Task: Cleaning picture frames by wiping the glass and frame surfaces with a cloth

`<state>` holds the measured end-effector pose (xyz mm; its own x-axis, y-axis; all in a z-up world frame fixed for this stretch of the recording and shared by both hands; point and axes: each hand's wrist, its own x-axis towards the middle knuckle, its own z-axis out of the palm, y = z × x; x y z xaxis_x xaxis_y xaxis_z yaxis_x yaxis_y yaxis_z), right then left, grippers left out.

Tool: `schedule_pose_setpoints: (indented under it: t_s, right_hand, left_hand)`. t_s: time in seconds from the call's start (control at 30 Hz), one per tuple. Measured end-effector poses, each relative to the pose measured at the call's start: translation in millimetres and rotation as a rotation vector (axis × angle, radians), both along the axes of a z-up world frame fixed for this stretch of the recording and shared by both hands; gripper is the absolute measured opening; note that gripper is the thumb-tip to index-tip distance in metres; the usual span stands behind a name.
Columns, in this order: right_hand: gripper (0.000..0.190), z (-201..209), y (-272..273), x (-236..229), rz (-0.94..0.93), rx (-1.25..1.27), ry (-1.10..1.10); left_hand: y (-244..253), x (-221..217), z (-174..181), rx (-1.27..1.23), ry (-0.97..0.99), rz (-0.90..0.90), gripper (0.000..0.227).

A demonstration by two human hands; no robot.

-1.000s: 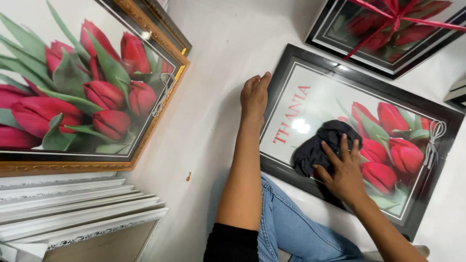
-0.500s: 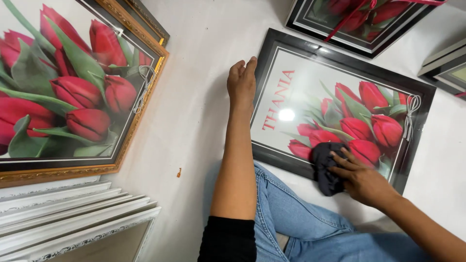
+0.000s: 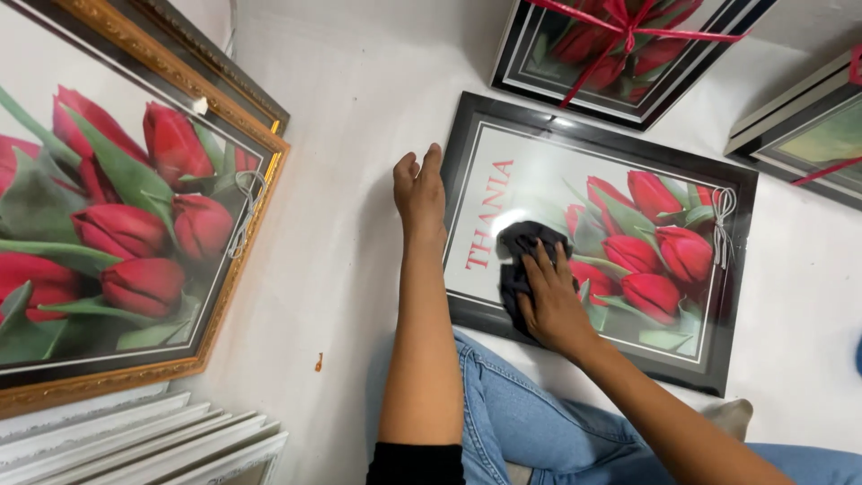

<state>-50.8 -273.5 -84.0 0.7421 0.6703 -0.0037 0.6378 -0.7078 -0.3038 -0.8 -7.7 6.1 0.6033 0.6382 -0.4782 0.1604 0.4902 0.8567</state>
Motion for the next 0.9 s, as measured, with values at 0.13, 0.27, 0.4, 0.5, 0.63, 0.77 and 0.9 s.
schedule_pose_setpoints:
  t_s: [0.13,0.27,0.4,0.5,0.63,0.77,0.9]
  right_hand:
    - [0.07,-10.6,66.2,55.6,-0.134,0.119,-0.008]
    - [0.073,-10.6,128.5,104.0,-0.086,0.092,-0.023]
    - [0.064,-14.5,138.3,139.4,-0.069,0.017,-0.061]
    - [0.06,-20.5,100.9,154.9,-0.11,-0.069,-0.163]
    - [0.057,-7.6,6.6,176.7,-0.186,-0.111,-0.261]
    - [0.055,-1.6,-99.2,199.5,-0.353,-0.244,-0.247]
    - [0.059,-4.8,-166.1,203.4,-0.59,-0.312,-0.058]
  left_hand:
    - [-4.2,1.2,4.3,0.035,0.022,-0.026,0.086]
    - [-4.1,11.1,-17.5,0.171,0.121,-0.122,0.085]
    - [-8.5,10.7,-3.2,0.36,0.289,-0.262,0.083]
    - [-11.6,9.2,-3.3,0.459,0.355,-0.343,0.08]
    - [-13.7,6.7,-4.4,0.504,0.432,-0.447,0.084]
    - [-16.9,9.5,-5.6,0.563,0.457,-0.504,0.083]
    - [-15.1,10.2,-15.3,0.606,0.478,-0.521,0.083]
